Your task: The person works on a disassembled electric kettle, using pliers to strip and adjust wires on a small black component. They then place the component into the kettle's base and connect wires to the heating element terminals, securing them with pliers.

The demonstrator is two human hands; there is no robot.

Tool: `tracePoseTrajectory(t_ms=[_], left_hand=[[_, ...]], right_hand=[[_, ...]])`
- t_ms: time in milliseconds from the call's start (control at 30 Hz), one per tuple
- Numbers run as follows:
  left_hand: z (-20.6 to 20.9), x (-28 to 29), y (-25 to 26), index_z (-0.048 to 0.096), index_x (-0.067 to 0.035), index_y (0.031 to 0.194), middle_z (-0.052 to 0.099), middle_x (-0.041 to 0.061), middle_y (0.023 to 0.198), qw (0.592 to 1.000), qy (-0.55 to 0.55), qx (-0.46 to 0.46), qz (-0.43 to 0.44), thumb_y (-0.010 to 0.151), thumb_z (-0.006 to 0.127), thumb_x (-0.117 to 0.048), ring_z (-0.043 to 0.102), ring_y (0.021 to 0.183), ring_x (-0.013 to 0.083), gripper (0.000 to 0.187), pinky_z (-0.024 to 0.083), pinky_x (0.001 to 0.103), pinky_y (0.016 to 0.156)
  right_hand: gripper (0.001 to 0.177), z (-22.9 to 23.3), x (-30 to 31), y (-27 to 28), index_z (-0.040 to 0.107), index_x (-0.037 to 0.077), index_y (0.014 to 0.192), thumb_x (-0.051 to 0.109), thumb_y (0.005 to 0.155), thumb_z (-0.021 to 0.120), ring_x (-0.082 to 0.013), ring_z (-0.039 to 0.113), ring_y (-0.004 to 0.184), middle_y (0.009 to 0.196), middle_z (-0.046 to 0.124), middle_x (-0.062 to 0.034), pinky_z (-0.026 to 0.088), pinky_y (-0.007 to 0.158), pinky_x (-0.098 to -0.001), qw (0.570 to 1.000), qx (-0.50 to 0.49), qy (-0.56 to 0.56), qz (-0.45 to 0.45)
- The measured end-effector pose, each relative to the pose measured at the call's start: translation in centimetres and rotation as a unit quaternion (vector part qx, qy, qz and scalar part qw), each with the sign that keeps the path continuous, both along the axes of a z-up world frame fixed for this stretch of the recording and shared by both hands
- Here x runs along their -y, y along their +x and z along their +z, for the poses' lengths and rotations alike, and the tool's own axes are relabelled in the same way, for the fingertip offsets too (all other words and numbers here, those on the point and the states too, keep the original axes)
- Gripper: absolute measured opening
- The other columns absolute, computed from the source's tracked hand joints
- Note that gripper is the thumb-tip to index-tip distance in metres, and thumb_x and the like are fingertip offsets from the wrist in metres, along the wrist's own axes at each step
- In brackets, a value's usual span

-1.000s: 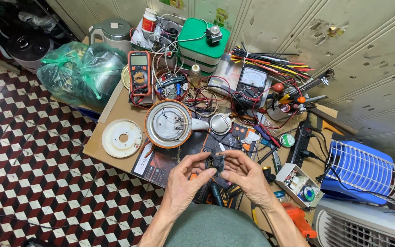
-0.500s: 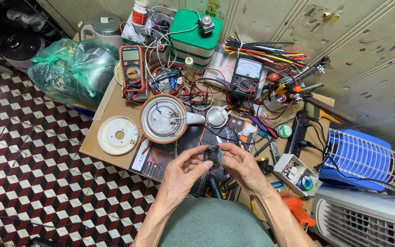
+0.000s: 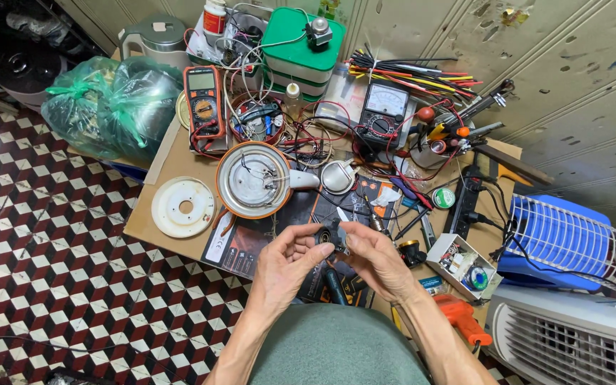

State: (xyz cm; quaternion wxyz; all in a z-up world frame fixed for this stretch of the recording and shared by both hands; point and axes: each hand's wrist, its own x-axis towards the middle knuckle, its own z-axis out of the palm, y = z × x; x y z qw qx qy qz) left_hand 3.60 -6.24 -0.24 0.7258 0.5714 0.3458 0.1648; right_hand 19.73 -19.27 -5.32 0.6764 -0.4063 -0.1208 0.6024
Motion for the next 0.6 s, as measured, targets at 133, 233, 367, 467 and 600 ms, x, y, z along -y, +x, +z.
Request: tracePoseTrajectory(t_ms=[133,233,367,467,600], left_hand=[[-0.1,0.0,0.1,0.070,0.002,0.122,0.065,-0.002,0.090,1.000,-0.013,0.004,0.011,0.083,0.082,-0.016,0.059,0.079,0.0038,0.044,0.053,0.018,0.071],[-0.4,0.0,0.0,0.069,0.003,0.121,0.064,-0.002,0.089,1.000,-0.014,0.007,0.019,0.084,0.082,-0.017,0.058,0.078,0.0036,0.043,0.052,0.018,0.070],[-0.5,0.1,-0.1,0.068,0.003,0.120,0.064,-0.001,0.088,1.000,-0.020,0.013,0.020,0.085,0.082,-0.017,0.059,0.079,0.0038,0.042,0.052,0.017,0.071],[-0.1,0.2,0.1,0.066,0.002,0.118,0.064,0.000,0.087,0.999,-0.026,0.019,0.023,0.085,0.081,-0.016,0.060,0.078,0.0046,0.041,0.053,0.018,0.070],[-0.7,0.6,0.2,0.067,0.002,0.114,0.065,0.001,0.085,0.999,0.002,0.006,0.033,0.085,0.082,-0.018,0.060,0.075,0.0064,0.039,0.052,0.020,0.069]], right_hand=[[0.050,-0.1,-0.3,-0.2,0.059,0.000,0.134,0.030,0.096,0.070,-0.0160,0.064,0.107,0.116,0.069,-0.0063,0.053,0.099,-0.0385,1.000,-0.020,0.002,0.006],[0.051,-0.5,-0.3,-0.3,0.059,-0.001,0.135,0.029,0.095,0.070,-0.0179,0.064,0.108,0.118,0.068,-0.0084,0.052,0.099,-0.0398,1.000,-0.028,-0.001,0.003],[0.053,0.6,-0.7,-0.5,0.059,-0.003,0.134,0.031,0.094,0.069,-0.0183,0.064,0.110,0.121,0.068,-0.0099,0.052,0.100,-0.0394,1.000,-0.028,-0.009,0.008],[0.053,1.0,-1.0,-0.6,0.059,-0.003,0.134,0.031,0.094,0.068,-0.0186,0.064,0.110,0.121,0.067,-0.0104,0.053,0.100,-0.0387,0.999,-0.032,-0.014,0.010],[0.049,0.4,-0.9,-0.6,0.060,-0.002,0.133,0.031,0.098,0.066,-0.0199,0.064,0.107,0.120,0.067,-0.0115,0.053,0.096,-0.0385,0.999,-0.046,-0.005,0.020]])
